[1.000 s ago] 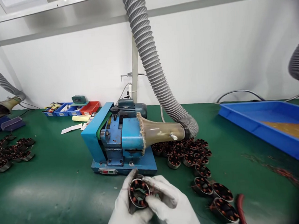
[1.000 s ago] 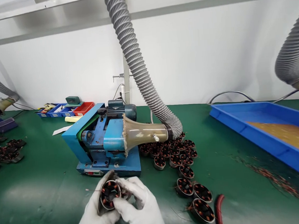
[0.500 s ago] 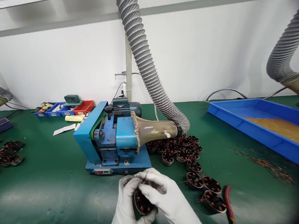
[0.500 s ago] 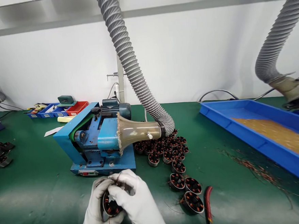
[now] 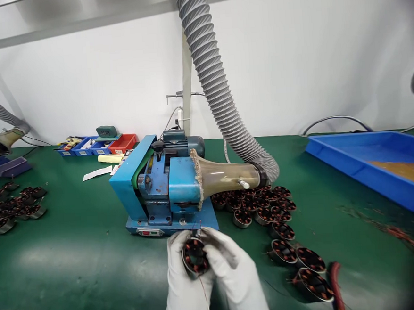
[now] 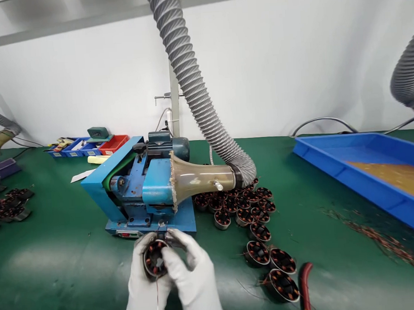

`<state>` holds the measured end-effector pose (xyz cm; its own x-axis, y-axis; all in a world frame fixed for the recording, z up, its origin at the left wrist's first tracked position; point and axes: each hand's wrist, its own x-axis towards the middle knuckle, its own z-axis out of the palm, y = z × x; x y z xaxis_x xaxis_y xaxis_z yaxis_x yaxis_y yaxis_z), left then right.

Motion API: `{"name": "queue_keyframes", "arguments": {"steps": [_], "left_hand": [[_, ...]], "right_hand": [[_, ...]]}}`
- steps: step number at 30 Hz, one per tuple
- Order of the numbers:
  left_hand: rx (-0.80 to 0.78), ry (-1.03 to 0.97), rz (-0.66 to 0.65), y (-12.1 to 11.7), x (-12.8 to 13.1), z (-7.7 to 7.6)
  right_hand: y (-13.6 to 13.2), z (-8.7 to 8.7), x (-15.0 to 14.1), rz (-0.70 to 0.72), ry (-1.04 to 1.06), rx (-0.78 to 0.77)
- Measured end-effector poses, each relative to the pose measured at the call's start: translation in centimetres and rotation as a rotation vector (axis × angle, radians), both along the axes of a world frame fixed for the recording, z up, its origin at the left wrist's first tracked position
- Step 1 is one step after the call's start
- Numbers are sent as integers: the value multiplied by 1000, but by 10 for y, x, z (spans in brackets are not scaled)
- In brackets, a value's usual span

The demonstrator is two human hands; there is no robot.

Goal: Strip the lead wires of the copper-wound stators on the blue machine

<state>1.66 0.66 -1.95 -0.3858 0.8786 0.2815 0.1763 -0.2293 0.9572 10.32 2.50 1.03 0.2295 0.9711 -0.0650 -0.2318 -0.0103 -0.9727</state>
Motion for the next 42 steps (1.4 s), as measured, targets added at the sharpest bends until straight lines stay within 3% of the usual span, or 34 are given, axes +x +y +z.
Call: {"name": "queue_keyframes", "arguments": {"steps": [5,9,16,20,25,28,34,38,42], "left_hand": [[-264,-258,51,24,6,7],[-273,-368,33,41,5,9],[-226,-469,-60,65,1,7],[-215,-454,-39,57,3,5],[-228,-433,-5,29,3,-10],[-214,-426,13,26,2,-12],[-273,-333,3,51,1,-2],[-172,-431,-17,62,2,-2],[-131,-533,44,69,7,3]], "right_hand": [[12,-9,-28,-17,-328,-24],[31,-11,-31,40,-355,-13],[51,-2,-33,6,-451,2],[48,-5,-32,15,-389,24],[21,-26,-28,-28,-361,18],[16,-34,-28,-59,-305,0],[44,-23,-30,-5,-220,7],[55,-14,-29,2,-310,24],[58,-2,-30,-7,-360,4]]}}
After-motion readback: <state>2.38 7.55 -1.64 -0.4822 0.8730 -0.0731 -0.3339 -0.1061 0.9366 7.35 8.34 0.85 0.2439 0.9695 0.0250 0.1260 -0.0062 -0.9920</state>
